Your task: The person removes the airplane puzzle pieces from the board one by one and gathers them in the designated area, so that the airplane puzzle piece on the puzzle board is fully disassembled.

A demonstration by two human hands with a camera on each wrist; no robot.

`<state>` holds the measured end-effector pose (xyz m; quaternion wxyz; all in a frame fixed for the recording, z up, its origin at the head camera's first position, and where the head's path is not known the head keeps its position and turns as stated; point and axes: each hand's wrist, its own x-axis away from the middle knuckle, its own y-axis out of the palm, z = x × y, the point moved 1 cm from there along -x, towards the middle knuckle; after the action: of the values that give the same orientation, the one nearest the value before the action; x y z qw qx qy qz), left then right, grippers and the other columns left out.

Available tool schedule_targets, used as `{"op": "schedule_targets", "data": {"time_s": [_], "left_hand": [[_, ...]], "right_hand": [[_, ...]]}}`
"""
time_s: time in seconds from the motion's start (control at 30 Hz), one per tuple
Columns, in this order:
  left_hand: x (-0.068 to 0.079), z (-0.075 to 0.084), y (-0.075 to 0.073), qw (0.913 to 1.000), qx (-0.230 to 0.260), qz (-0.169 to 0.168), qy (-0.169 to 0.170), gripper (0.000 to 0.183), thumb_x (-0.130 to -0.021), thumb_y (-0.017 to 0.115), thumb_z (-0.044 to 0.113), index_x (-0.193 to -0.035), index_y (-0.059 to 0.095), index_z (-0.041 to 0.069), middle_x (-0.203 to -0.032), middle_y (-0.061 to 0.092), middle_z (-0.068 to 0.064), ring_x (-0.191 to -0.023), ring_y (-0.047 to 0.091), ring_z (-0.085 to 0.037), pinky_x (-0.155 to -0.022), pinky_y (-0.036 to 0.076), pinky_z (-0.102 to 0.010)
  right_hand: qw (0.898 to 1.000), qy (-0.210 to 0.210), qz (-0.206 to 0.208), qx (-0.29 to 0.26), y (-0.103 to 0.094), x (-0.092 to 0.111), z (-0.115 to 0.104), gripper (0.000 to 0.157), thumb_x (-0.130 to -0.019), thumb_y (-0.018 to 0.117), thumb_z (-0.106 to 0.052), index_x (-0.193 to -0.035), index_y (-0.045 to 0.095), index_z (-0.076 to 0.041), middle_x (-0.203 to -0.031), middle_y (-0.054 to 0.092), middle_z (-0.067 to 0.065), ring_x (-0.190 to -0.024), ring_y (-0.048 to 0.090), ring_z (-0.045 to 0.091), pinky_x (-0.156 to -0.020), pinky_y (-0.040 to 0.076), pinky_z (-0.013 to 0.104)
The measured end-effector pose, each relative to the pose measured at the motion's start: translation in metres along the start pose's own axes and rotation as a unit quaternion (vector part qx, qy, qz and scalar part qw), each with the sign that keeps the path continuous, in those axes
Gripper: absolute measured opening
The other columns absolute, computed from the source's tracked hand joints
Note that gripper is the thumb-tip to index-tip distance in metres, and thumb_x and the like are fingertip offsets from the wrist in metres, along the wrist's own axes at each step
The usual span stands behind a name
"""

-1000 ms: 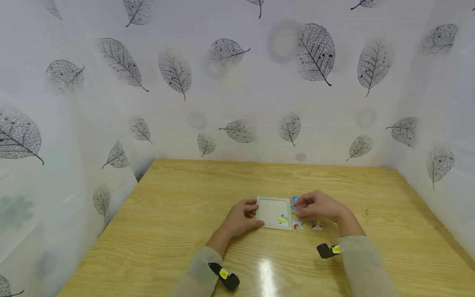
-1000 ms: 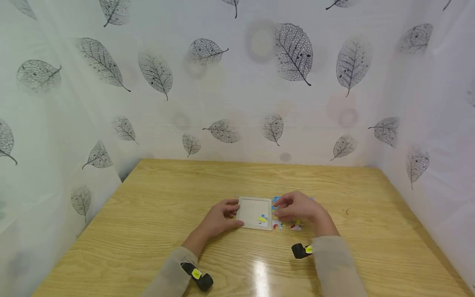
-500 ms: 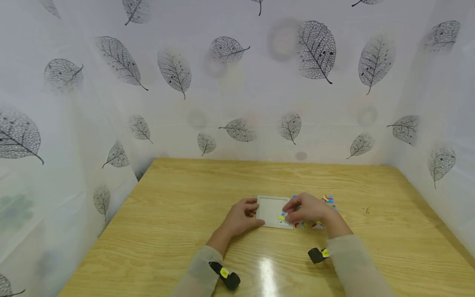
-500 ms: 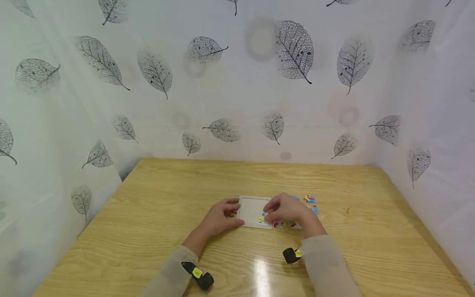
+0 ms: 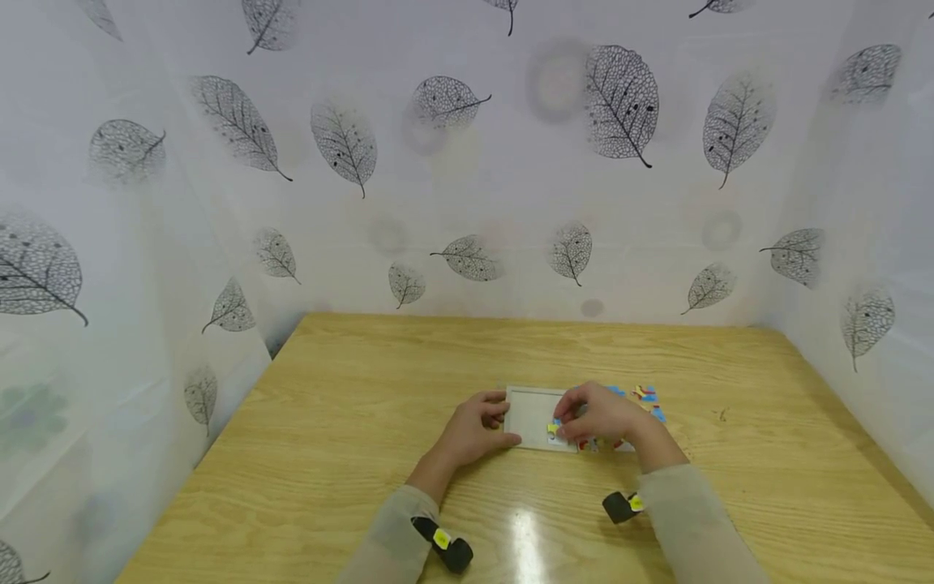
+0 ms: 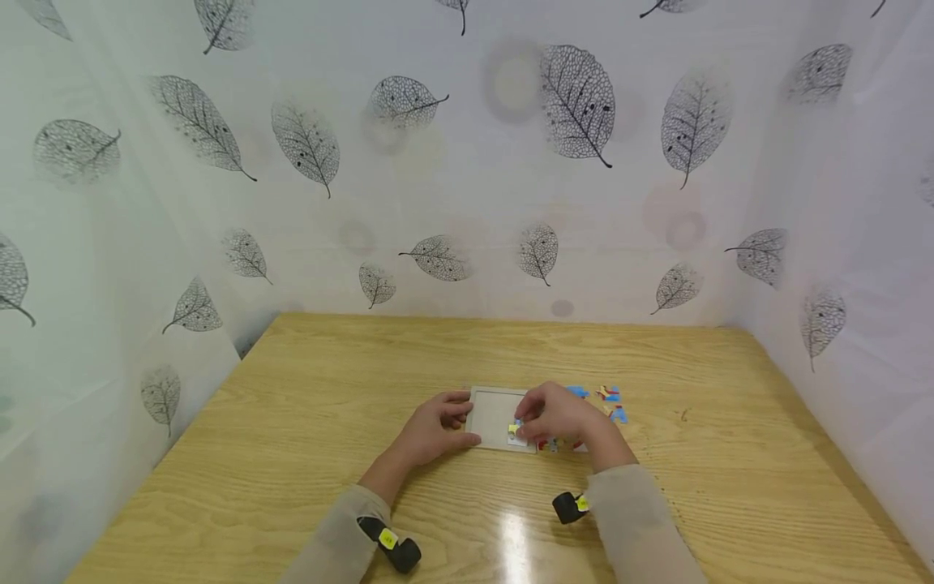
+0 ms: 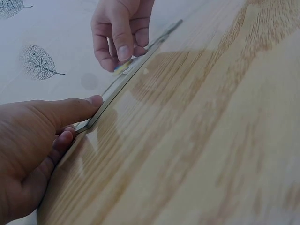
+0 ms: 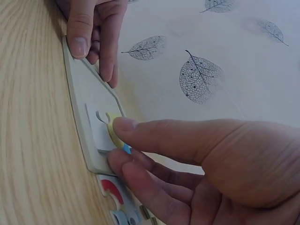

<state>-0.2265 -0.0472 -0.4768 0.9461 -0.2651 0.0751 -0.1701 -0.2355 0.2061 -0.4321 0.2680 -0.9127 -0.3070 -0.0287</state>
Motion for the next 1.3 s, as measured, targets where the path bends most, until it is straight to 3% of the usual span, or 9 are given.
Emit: {"op": "schedule_targets", "data": {"time_s": [0.3,0.73,1.0,1.3], "left_hand": [[-0.001,0.001,0.0,1.0,-0.002,-0.004,-0.001,0.059,-0.08,0.086,0.026,-0.13,0.066,0.003,-0.144,0.055,-0.003,-0.097,0.056,-0.009,-0.084,0.049,-0.023],[0.0,0.002,-0.001,1.0,0.003,-0.006,0.0,0.06,-0.08,0.086,0.025,-0.132,0.065,0.004,-0.143,0.056,-0.004,-0.099,0.057,-0.011,-0.085,0.05,-0.024],[0.001,0.001,0.0,1.0,0.004,-0.004,0.001,0.06,-0.079,0.086,0.025,-0.131,0.065,0.003,-0.142,0.056,-0.005,-0.098,0.057,-0.011,-0.083,0.049,-0.024],[0.002,0.0,0.0,1.0,0.005,-0.003,-0.001,0.06,-0.079,0.086,0.026,-0.13,0.066,0.003,-0.143,0.056,-0.004,-0.097,0.056,-0.011,-0.083,0.049,-0.023]], "right_hand": [[1.0,0.009,0.0,-0.019,-0.011,0.003,0.009,0.018,-0.091,0.072,-0.01,-0.101,0.065,0.004,-0.088,0.066,0.012,-0.077,0.07,0.022,-0.071,0.06,0.035],[0.994,0.019,-0.053,-0.088,-0.024,0.015,0.02,0.032,-0.096,0.063,-0.005,-0.125,0.061,0.008,-0.091,0.066,0.014,-0.084,0.072,0.025,-0.075,0.06,0.033],[0.996,0.012,-0.038,-0.084,-0.038,0.026,0.03,0.033,-0.095,0.066,-0.009,-0.123,0.061,0.009,-0.092,0.07,0.012,-0.079,0.069,0.02,-0.07,0.058,0.037],[0.994,0.028,-0.021,-0.101,-0.061,0.045,0.046,0.038,-0.094,0.068,-0.01,-0.123,0.058,0.011,-0.098,0.072,0.014,-0.084,0.071,0.021,-0.078,0.06,0.033]]}}
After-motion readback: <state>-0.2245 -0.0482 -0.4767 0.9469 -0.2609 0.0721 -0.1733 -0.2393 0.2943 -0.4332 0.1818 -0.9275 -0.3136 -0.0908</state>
